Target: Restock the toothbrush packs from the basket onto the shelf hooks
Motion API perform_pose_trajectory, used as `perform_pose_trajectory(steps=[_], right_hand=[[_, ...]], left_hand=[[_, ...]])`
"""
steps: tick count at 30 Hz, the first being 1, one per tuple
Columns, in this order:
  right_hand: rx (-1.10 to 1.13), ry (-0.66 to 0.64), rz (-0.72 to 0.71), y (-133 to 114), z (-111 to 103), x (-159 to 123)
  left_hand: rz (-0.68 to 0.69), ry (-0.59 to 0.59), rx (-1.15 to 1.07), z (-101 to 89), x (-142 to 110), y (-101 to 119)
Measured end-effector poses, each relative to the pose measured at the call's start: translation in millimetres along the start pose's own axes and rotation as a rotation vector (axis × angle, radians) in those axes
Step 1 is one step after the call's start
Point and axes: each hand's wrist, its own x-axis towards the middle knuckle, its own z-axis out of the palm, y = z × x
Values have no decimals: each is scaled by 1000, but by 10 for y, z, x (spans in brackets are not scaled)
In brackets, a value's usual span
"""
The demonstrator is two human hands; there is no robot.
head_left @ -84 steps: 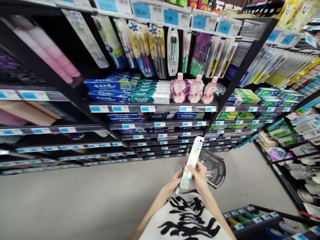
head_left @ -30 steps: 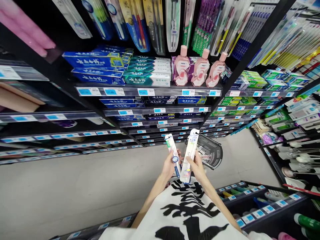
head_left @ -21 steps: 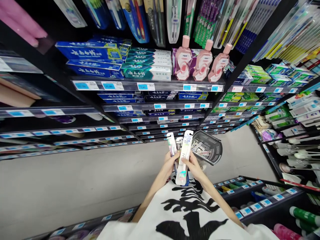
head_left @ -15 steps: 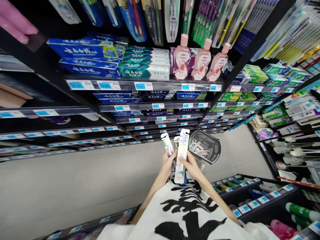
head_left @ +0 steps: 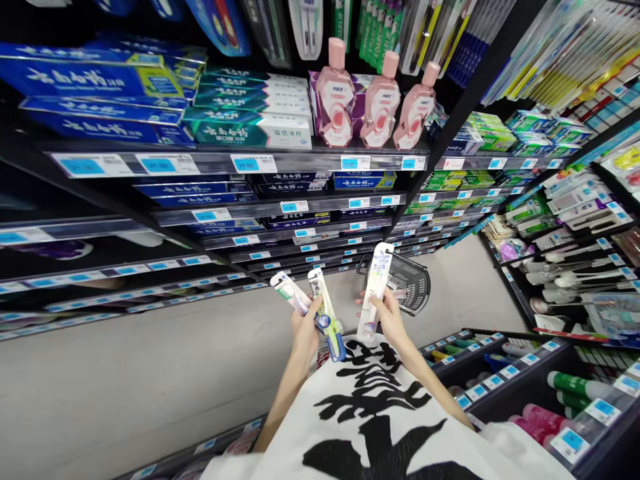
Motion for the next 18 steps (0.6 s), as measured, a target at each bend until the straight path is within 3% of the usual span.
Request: perform_pose_trajectory(steps=[11,18], right_hand=[[53,-15,102,-5,38,12],[22,-7,66,54,14,-2]], left_hand=[[-54,5,-26,14,-78,-88],[-84,11,-19,3,-73,-82]])
